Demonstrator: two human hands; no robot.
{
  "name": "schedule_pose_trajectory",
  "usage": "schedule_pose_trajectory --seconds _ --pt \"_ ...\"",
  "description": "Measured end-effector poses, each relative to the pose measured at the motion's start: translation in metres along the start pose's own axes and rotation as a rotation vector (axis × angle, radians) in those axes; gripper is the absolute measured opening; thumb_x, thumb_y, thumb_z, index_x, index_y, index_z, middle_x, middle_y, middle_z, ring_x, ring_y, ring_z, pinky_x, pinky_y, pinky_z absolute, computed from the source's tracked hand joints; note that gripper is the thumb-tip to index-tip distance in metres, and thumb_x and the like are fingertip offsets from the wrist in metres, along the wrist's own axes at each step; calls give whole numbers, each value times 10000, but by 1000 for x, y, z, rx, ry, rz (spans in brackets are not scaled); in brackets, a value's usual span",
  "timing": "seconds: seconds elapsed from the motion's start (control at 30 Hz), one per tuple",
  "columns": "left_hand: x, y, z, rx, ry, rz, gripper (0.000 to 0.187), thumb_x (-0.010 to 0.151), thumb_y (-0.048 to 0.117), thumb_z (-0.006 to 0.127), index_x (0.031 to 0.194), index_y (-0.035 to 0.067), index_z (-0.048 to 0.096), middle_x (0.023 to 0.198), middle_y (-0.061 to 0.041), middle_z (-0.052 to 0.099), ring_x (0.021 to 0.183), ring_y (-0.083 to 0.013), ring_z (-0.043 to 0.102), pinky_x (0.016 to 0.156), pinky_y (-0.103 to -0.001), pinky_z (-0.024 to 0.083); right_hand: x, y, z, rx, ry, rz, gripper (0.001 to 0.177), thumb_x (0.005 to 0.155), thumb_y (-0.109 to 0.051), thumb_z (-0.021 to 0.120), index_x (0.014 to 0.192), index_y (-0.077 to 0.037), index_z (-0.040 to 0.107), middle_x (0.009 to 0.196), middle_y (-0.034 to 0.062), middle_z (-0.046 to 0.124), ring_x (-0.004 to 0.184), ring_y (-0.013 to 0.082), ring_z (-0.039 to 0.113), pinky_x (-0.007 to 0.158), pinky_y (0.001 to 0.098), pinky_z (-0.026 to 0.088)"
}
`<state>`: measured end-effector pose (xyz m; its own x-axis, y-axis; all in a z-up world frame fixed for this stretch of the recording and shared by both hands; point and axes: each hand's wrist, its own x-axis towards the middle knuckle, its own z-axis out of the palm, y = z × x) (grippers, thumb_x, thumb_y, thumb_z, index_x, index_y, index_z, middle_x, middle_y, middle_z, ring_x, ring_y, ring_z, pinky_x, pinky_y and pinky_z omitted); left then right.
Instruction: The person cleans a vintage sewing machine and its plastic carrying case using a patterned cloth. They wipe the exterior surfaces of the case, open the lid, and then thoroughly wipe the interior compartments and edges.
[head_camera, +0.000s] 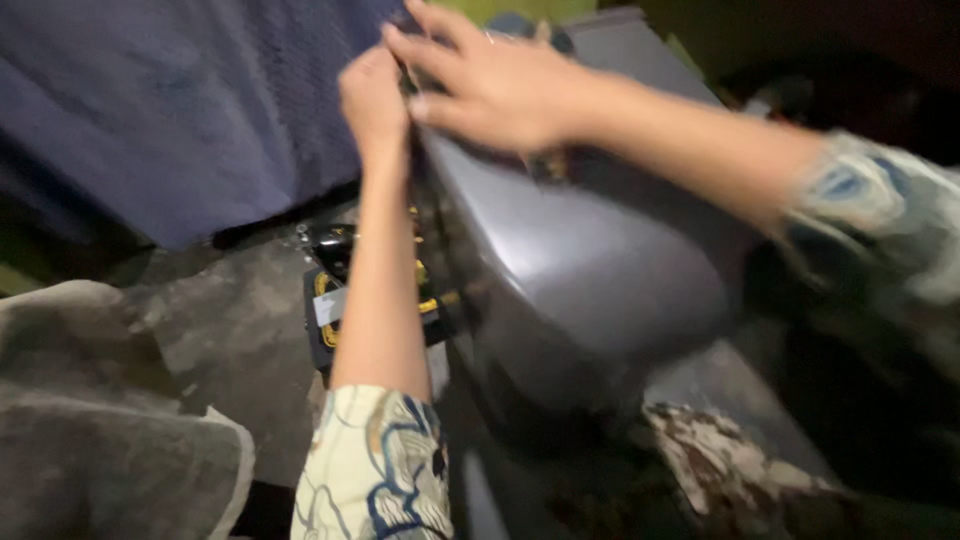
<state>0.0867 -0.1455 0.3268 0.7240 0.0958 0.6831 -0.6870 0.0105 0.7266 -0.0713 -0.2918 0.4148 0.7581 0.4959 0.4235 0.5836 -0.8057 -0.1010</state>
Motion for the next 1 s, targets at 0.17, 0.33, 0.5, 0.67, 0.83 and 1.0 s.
schedule_pose_trajectory --seconds 0.17,0.33,0.5,0.67,0.83,1.0 --pt "15 -12 -31 -60 10 -158 310 914 310 708 799 34 789 687 20 741 647 -85 647 661 -302 527 -7 -18 -18 -33 -122 -171 572 1032 -466 500 1556 -247 432 1704 100 233 1400 328 496 1029 619 369" --pt "29 -28 -56 -107 106 -318 350 891 269 801 678 15 687 657 14 613 582 -106 507 557 -318 433 -77 -62 -52 62 -104 -471 456 1018 -388 563 1463 -290 586 1652 59 397 1330 270 621 1007 462 496" --pt "37 -35 -84 -151 138 -417 312 873 271 806 680 44 714 689 -9 680 562 -107 580 555 -295 487 -121 -44 -65 -59 76 -515 469 898 -212 629 1350 -315 701 1586 26 512 1373 285 630 1139 426 511" --pt "45 -55 -90 -140 152 -436 308 832 301 855 812 2 789 782 -38 744 648 -109 653 639 -265 540 -99 -1 -64 191 110 -167 412 951 -184 624 1355 -223 688 1599 117 483 1470 388 506 1154 480 455" --pt "51 -76 -101 -181 125 -460 335 765 262 910 902 -29 818 838 -41 752 692 -102 643 664 -258 531 -121 -41 -48 -77 218 -358 394 918 -331 647 1306 -300 708 1548 69 534 1398 331 550 1135 498 463" --pt "52 -75 -101 -138 190 -499 310 763 234 905 851 -43 796 801 -23 728 670 -103 623 652 -261 520 -134 -88 -35 -241 304 -555 425 967 -408 674 1387 -339 668 1524 51 538 1342 290 576 1096 520 481"
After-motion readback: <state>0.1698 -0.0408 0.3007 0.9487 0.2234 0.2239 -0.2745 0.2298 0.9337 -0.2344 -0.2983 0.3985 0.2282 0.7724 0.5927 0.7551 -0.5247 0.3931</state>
